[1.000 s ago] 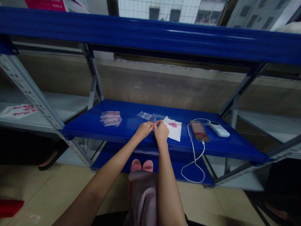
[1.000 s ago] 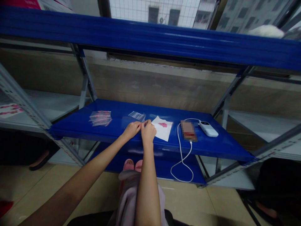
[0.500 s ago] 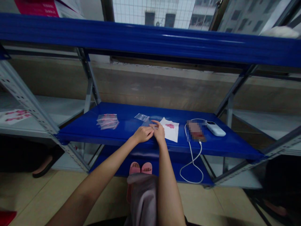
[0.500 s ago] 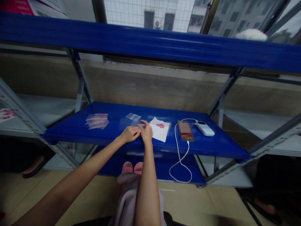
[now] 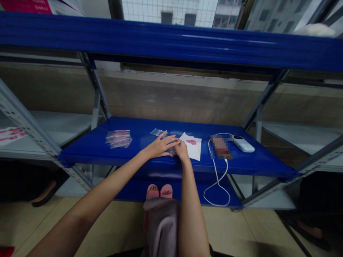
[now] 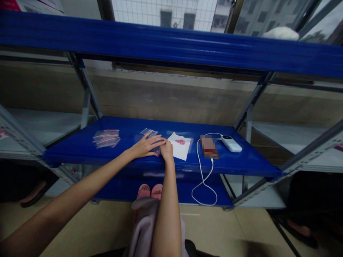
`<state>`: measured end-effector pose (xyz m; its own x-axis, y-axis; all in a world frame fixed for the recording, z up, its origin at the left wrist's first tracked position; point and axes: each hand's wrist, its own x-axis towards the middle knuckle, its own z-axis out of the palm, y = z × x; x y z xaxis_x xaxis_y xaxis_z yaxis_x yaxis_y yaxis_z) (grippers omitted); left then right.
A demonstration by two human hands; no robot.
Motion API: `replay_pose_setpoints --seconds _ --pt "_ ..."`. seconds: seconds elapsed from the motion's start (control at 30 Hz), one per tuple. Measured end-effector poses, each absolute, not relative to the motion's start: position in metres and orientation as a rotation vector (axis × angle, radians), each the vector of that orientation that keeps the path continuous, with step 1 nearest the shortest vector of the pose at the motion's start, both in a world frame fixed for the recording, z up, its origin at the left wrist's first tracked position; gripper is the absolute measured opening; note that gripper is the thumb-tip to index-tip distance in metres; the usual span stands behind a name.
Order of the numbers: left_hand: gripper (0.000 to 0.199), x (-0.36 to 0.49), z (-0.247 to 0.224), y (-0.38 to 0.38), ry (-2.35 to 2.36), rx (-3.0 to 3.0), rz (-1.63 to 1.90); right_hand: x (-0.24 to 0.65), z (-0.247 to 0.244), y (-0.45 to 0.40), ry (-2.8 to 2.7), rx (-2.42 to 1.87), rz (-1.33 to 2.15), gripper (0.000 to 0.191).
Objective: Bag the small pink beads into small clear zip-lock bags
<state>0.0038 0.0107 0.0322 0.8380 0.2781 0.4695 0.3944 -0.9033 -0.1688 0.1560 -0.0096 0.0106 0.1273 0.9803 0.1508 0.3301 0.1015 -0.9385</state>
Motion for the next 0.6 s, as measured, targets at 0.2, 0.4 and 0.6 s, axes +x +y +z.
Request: replay_pose_setpoints --seconds 0.2,0.4,0.6 --pt "0.06 0.019 0.035 0.002 -0.634 -2.921 -0.692 0.164 -0.001 -0.006 -1.449 -1.394 0.744 0.036" --pt "0.076 0.017 0.039 -0.002 -0.622 -3.062 -0.749 0.169 -0.002 -0.006 -1.438 -1.392 0.768 0.031" --pt "0.067 0.013 0.043 0.005 -0.719 -3.062 -0.778 0.162 0.016 -0.016 -1.391 -1.227 0.929 0.045"
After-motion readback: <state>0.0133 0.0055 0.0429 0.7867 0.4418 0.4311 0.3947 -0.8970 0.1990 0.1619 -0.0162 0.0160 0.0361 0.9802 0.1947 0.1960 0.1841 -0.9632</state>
